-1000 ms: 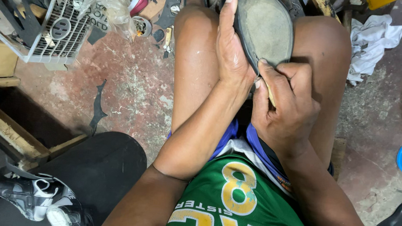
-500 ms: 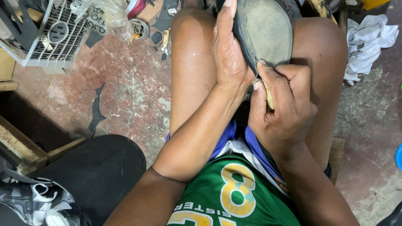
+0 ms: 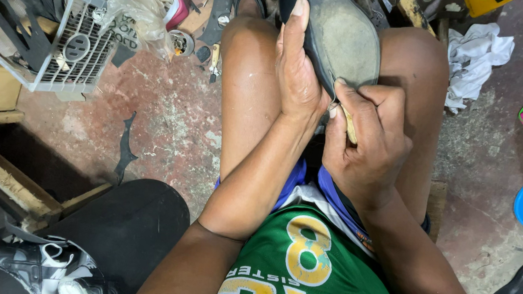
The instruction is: The person glues a new rubber sole onto the bottom of a black high-heeled shoe, then uses a thin metal tool to scrape away excess glue and smooth the edge where the new sole meets the shoe body.
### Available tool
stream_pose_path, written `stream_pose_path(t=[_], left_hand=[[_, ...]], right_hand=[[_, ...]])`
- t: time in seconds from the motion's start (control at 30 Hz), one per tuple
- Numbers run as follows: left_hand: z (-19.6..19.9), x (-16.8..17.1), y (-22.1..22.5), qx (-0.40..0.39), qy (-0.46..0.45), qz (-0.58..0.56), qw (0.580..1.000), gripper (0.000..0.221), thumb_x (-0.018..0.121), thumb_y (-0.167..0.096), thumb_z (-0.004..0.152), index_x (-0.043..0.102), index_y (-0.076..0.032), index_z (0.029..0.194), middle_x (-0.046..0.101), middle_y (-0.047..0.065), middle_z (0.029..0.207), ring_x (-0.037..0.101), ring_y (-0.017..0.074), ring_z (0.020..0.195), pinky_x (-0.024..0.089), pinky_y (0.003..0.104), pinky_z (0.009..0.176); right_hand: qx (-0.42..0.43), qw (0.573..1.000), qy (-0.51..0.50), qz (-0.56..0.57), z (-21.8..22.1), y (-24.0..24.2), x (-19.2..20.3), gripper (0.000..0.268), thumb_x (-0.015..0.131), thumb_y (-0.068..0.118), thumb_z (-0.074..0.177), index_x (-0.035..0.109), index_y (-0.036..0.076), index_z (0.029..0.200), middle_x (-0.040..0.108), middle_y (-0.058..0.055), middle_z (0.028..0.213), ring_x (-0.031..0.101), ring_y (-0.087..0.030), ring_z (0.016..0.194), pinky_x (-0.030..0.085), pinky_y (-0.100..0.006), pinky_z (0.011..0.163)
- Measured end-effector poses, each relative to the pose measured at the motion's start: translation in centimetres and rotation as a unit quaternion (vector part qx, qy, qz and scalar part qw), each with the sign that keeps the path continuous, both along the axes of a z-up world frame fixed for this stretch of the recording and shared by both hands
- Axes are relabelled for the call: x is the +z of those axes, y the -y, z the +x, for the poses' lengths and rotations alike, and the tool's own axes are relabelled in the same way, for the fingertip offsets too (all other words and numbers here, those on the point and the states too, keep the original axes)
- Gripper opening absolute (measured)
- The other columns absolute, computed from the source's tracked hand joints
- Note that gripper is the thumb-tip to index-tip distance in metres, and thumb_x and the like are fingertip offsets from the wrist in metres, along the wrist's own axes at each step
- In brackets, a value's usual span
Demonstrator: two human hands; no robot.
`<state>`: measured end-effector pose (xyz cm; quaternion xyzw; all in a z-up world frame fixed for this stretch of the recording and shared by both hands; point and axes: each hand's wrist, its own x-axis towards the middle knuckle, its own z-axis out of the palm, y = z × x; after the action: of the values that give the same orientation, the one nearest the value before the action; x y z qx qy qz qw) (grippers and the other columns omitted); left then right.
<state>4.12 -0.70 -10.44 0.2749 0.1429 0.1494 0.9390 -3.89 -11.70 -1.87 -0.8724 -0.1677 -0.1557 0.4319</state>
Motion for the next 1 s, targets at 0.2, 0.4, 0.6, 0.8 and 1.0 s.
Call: stream_pose_path(t=[0.2, 0.4, 0.6, 0.8, 1.0], left_hand=[[-0.1, 0.0, 0.1, 0.004, 0.014, 0.003, 1.000, 0.035, 0.063, -0.032, 0.109, 0.061, 0.000, 0.124, 0.066, 0.008, 0.113, 0.065, 0.0165, 0.106, 0.053, 0.033, 0.097], [-0.1, 0.5, 0.1, -0.004, 0.030, -0.012, 0.999, 0.033, 0.064, -0.030, 0.110, 0.060, -0.001, 0.125, 0.067, 0.008, 0.113, 0.066, 0.0167, 0.102, 0.054, 0.033, 0.093], [-0.1, 0.6, 0.2, -0.004, 0.053, -0.010, 0.999, 0.030, 0.063, -0.027, 0.112, 0.060, 0.000, 0.123, 0.067, 0.008, 0.108, 0.066, 0.0163, 0.101, 0.054, 0.032, 0.093], [-0.3, 0.8, 0.3, -0.016, 0.066, 0.001, 0.998, 0.025, 0.060, -0.025, 0.112, 0.061, -0.001, 0.121, 0.068, 0.006, 0.106, 0.066, 0.0141, 0.097, 0.055, 0.030, 0.089], [-0.7, 0.5, 0.5, -0.012, 0.073, -0.003, 0.997, 0.019, 0.058, -0.022, 0.113, 0.063, -0.004, 0.119, 0.068, 0.004, 0.106, 0.066, 0.0113, 0.094, 0.054, 0.028, 0.086]], right_hand=[[-0.010, 1.000, -0.003, -0.006, -0.1, -0.1, 0.3, 0.026, 0.072, 0.002, 0.101, 0.069, 0.006, 0.127, 0.058, -0.011, 0.111, 0.069, -0.024, 0.093, 0.059, -0.033, 0.078], [-0.016, 1.000, -0.001, -0.001, 0.0, -0.3, 0.6, 0.025, 0.073, 0.002, 0.102, 0.069, 0.006, 0.126, 0.058, -0.011, 0.111, 0.069, -0.025, 0.095, 0.058, -0.034, 0.079], [-0.016, 1.000, -0.003, 0.001, 0.0, -0.2, 1.0, 0.027, 0.071, 0.000, 0.101, 0.069, 0.006, 0.128, 0.060, -0.011, 0.112, 0.069, -0.025, 0.095, 0.058, -0.035, 0.079], [-0.019, 1.000, -0.011, 0.007, 0.0, -0.2, 1.4, 0.033, 0.071, 0.000, 0.099, 0.069, 0.007, 0.131, 0.060, -0.012, 0.113, 0.069, -0.025, 0.095, 0.058, -0.034, 0.079], [-0.020, 1.000, 0.002, 0.007, 0.1, -0.1, 1.6, 0.031, 0.072, -0.001, 0.099, 0.069, 0.006, 0.130, 0.060, -0.012, 0.111, 0.069, -0.025, 0.094, 0.057, -0.034, 0.078]])
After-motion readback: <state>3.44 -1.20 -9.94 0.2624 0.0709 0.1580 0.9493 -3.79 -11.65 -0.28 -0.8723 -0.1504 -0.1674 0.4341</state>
